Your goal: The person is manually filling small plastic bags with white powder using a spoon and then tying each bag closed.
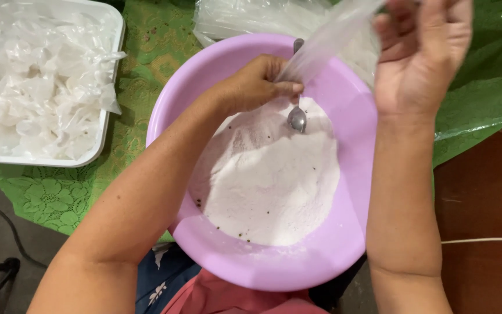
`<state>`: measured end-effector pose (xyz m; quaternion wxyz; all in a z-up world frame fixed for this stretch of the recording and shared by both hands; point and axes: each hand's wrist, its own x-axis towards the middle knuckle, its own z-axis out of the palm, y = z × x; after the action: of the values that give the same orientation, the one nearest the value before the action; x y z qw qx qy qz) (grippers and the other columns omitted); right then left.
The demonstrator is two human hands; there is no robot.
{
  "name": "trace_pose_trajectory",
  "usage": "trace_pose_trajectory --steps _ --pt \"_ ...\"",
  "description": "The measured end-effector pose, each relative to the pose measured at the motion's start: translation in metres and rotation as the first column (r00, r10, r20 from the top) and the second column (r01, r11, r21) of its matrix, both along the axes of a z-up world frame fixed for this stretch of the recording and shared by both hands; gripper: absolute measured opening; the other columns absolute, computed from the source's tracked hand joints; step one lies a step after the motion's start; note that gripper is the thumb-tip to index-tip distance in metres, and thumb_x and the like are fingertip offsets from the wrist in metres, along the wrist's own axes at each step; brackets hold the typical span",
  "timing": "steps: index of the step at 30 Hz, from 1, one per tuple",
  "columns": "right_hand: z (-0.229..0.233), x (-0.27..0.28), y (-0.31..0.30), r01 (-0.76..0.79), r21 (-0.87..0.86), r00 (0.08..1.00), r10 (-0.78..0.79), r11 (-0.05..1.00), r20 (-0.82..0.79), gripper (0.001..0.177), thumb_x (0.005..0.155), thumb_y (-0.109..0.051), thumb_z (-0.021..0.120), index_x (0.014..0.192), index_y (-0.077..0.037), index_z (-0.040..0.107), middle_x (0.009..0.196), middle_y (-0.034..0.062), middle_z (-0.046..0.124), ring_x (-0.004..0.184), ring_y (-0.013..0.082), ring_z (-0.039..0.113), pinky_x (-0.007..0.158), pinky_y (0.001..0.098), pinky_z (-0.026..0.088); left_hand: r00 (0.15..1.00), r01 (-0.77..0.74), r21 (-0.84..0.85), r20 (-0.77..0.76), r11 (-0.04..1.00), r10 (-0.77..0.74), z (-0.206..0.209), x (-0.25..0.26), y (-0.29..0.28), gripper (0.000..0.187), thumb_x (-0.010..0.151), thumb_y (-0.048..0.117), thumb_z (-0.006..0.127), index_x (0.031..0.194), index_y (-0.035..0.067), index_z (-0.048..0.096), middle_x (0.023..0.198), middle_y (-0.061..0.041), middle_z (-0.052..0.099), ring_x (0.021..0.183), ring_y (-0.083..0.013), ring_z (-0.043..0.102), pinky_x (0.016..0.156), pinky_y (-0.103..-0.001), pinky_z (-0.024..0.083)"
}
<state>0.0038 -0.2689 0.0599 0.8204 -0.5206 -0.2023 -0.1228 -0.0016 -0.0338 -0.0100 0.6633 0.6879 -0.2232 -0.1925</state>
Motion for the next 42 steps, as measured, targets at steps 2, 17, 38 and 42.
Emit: trace_pose_trajectory --steps 2,17,38,42 --pt "0.006 0.001 0.01 0.108 0.091 0.994 -0.109 0.99 0.0 0.019 0.108 -0.01 0.075 0.125 -0.01 0.067 0.116 0.0121 0.074 0.107 0.0252 0.073 0.093 0.0374 0.065 0.999 -0.043 0.067 -0.026 0.997 0.045 -0.005 0.001 0.002 0.022 0.103 0.019 0.064 0.084 0.016 0.075 0.079 0.006 0.07 0.074 -0.008 0.06 0.076 -0.023 0.046" --pt "-0.015 0.009 0.035 0.093 -0.065 0.846 -0.114 0.993 -0.521 0.034 0.094 -0.035 0.06 0.065 -0.016 0.059 0.085 0.0054 0.076 0.092 0.0231 0.074 0.109 0.0437 0.054 0.97 -0.216 0.546 0.023 0.809 0.243 0.027 -0.02 -0.003 0.022 0.1 0.03 0.068 0.081 0.021 0.063 0.07 0.004 0.057 0.064 -0.0106 0.05 0.058 -0.029 0.043" --pt "-0.043 0.0 0.067 -0.4 -0.183 0.704 0.173 0.898 -0.689 0.021 0.078 -0.017 0.088 0.092 -0.013 0.073 0.077 -0.0018 0.069 0.071 0.0124 0.06 0.064 0.024 0.047 0.964 -0.266 -0.349 -0.072 0.899 0.258 0.022 -0.008 0.017 0.014 0.089 0.024 0.079 0.079 0.018 0.072 0.071 0.002 0.072 0.059 -0.0062 0.061 0.055 -0.022 0.049" --pt "-0.033 0.0 0.063 -0.246 -0.257 0.874 0.099 0.935 -0.476 0.013 0.09 -0.012 0.076 0.092 -0.015 0.064 0.081 0.0079 0.073 0.053 0.0061 0.051 0.044 0.0181 0.031 0.92 -0.371 -0.196 0.055 0.908 0.387 0.008 0.0 0.009 0.017 0.091 0.017 0.082 0.079 0.013 0.071 0.072 0.005 0.07 0.065 -0.0016 0.058 0.057 -0.02 0.045"
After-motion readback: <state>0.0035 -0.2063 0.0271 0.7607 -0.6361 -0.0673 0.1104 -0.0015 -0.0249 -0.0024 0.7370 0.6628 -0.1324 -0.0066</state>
